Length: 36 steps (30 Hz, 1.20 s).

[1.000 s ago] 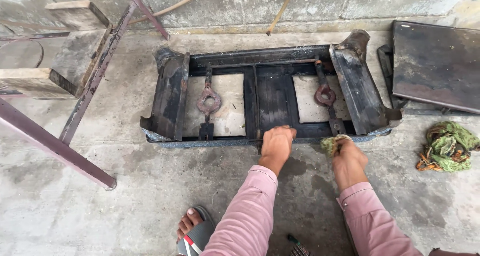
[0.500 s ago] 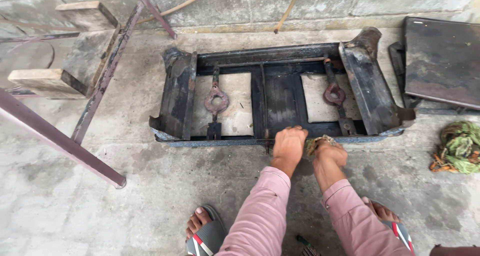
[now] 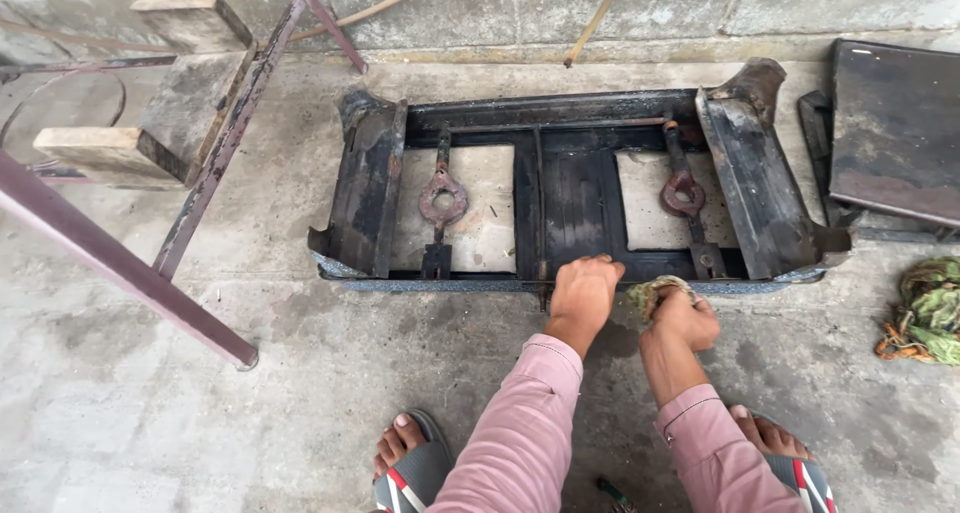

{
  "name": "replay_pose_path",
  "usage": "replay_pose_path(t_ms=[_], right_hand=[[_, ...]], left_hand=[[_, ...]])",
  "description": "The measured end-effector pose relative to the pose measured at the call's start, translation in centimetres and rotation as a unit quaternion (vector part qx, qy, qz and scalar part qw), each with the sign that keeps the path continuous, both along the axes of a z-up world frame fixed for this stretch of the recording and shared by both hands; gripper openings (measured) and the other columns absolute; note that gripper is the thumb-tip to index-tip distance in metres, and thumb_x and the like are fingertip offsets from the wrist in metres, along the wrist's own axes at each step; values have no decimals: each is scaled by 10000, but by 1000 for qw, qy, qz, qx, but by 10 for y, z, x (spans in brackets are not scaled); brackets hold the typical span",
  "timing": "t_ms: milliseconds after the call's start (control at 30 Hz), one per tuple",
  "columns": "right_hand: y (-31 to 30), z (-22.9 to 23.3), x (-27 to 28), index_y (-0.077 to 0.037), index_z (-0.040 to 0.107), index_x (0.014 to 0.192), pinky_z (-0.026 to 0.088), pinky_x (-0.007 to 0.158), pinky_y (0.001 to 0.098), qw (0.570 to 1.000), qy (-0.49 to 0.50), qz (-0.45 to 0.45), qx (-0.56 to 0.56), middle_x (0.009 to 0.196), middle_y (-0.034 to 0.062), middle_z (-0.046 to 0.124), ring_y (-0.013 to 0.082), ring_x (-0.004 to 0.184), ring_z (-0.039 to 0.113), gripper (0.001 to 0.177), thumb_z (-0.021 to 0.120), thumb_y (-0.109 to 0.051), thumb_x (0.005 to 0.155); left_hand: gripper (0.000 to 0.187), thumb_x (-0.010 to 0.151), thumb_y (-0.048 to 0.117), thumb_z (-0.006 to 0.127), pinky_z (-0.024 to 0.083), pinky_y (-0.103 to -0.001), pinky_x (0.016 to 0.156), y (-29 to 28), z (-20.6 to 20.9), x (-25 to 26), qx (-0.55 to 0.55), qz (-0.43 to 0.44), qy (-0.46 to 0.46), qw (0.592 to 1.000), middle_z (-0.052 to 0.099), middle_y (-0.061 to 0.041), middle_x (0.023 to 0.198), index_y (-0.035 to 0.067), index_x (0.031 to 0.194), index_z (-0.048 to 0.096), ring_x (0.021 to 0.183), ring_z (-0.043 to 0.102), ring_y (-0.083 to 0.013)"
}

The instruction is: Cleaning the metal frame and burners of a portable gas stove and testing the ignition with matches.

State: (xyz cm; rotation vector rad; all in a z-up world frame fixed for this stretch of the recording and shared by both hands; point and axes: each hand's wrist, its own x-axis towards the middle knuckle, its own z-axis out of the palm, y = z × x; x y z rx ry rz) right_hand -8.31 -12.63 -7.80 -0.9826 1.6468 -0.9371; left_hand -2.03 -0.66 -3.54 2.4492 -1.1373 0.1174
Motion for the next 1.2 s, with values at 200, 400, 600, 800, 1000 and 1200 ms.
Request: replay_pose_path(t_ms=[200,400,600,800,1000,1200], right_hand=[[-21,-3,7,-60,676,797,545,520,377,999,-18,43,7,792,89,714,211,629,688,163,804,-54,697],[-20,-26,6,-6,669,886,553,551,402,995,-21,95,27,880,142,724,263,689,717,188,784,-88,761],[6,-62,18,49,662,975,560,583,427,984,-23,168,61,969,195,734,316,748,746,247,762,-121,826],[19,-21,22,100,748,965,551,661,383,932,229,282,0,946,245,731,301,841,727,334,798,-217,873],[6,7,4,171,685,946,639,587,412,961,-110,234,102,954,195,714,287,739,752,258,719,-73,869],[-31,24,-17,74,672,885,632,546,400,993,-59,56,86,946,165,719,257,732,734,220,784,-109,837]], left_hand=[[199,841,78,605,585,-425,826,-1,-6,0,-26,7,-12,1000,740,-131,1174,117,955,764,1016,723,-312],[177,858,82,605,585,-424,836,2,-3,1,-24,6,-19,1000,743,-124,1150,115,950,752,1003,726,-310],[137,903,112,606,580,-433,851,8,21,-2,16,-1,13,1000,754,-113,1076,120,926,741,1020,725,-307],[150,830,123,619,584,-432,827,4,2,3,-14,5,1,1000,741,-120,1154,123,904,750,1011,720,-317],[131,881,124,625,575,-441,850,12,24,-1,14,0,30,999,747,-124,1095,128,932,745,1018,716,-313],[134,838,91,620,580,-436,812,12,8,-2,-41,-10,-19,999,745,-123,1117,112,903,735,984,718,-320]])
